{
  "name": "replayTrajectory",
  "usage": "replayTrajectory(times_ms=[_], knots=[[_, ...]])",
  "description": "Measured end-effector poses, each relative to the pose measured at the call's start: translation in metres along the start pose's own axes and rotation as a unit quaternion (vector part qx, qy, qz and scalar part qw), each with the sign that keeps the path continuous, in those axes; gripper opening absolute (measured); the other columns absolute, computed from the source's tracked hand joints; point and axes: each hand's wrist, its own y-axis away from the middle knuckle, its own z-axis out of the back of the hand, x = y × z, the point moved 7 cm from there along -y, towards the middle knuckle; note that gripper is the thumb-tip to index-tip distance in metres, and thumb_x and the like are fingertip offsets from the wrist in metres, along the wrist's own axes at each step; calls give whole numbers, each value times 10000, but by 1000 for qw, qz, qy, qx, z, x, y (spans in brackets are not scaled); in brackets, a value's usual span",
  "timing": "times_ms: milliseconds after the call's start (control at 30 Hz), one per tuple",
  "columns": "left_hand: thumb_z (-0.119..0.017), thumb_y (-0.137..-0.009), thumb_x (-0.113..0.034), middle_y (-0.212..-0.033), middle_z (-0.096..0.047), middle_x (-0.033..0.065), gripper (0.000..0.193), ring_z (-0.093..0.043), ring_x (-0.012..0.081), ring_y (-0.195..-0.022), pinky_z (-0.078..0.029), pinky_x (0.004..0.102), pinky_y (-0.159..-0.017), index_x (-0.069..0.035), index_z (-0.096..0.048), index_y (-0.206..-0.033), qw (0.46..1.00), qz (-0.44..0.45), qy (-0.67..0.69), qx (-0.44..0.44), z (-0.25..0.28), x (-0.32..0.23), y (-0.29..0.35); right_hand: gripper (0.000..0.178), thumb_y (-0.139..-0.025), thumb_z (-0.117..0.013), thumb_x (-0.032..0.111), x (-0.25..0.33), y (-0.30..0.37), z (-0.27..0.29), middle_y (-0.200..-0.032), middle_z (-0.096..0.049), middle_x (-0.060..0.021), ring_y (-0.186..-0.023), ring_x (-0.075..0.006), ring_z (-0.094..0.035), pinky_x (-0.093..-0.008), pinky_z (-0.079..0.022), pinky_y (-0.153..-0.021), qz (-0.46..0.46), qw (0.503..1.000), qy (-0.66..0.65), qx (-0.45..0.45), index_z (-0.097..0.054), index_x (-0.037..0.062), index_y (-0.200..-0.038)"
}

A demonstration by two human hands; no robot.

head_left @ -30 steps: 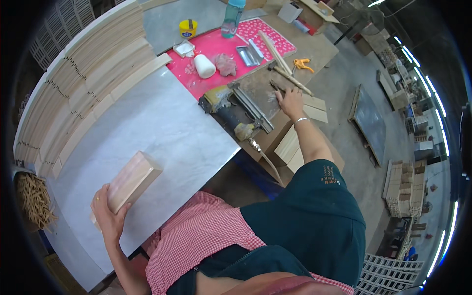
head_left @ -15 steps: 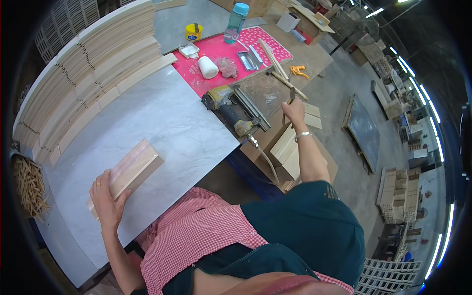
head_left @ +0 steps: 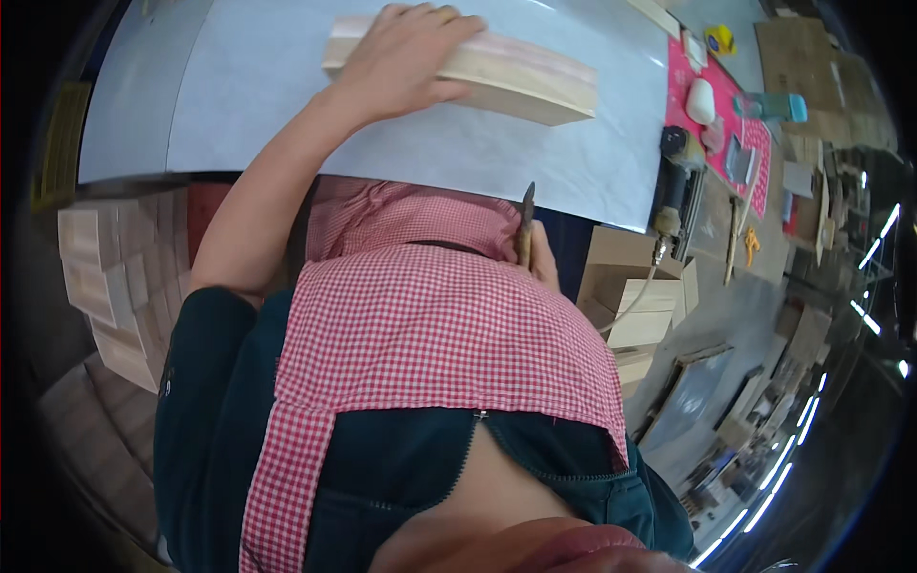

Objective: Assembling wooden boxes using glue and a pneumatic nail gun.

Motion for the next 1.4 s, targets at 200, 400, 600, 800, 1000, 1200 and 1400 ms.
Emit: replayTrajectory(times_ms=[200, 400, 600, 800, 1000, 1200, 1400], knots=[[-758, -820, -431, -1152, -617, 140, 601, -582, 279, -1103, -396, 400, -997, -41, -573, -1239, 987, 0, 160, -5, 11, -10, -4, 452, -869, -579, 55, 93, -28, 9, -960, -558, -127, -845, -236, -546, -352, -458, -788, 46, 929, 352, 107, -547, 20, -1319], [-743, -816, -474, -1081, -649, 116, 582, -610, 270, -1049, -400, 395, -978, -54, -621, -1199, 977, 32, 211, 28, 15, -9, -11, 490, -845, -623, 21, 174, -72, 1, -1033, -593, -131, -869, -254, -567, -345, -489, -783, 253, 787, 560, 49, -555, 10, -1331], [-737, -813, -497, -1056, -660, 109, 578, -617, 263, -1031, -402, 393, -973, -56, -642, -1175, 974, 53, 216, 37, 10, -7, -14, 332, -837, -613, 75, 196, -82, -10, -897, -594, -173, -768, -313, -592, -386, -506, -764, 270, 728, 627, 73, -587, -67, -1136], [-745, -808, -490, -1052, -662, 108, 570, -617, 262, -1022, -402, 392, -971, -54, -644, -1161, 967, 68, 243, 31, 11, -8, -12, 264, -857, -603, 95, 199, -90, -12, -844, -616, -167, -717, -313, -617, -393, -521, -720, 223, 723, 648, 88, -604, -69, -1063], [-753, -807, -472, -1044, -664, 107, 552, -616, 259, -1022, -401, 392, -972, -52, -644, -1148, 969, 51, 240, 10, 11, -7, -12, 232, -912, -599, 82, 202, -92, -13, -911, -627, -135, -709, -250, -583, -366, -471, -664, 176, 710, 674, 102, -597, -23, -1119], [-765, -803, -458, -1041, -665, 105, 533, -613, 255, -1029, -397, 392, -976, -56, -644, -1131, 972, 34, 233, -18, 10, -8, -12, 204, -920, -598, 88, 205, -93, -17, -903, -638, -142, -713, -263, -605, -377, -476, -654, 156, 697, 686, 139, -586, -18, -1094], [-773, -799, -456, -1041, -666, 105, 519, -612, 250, -1031, -394, 391, -980, -60, -646, -1109, 958, 66, 277, 45, 7, -8, -13, 217, -930, -579, 85, 200, -94, -25, -912, -637, -147, -751, -284, -618, -403, -481, -687, 98, 666, 730, 120, -568, -19, -1120]])
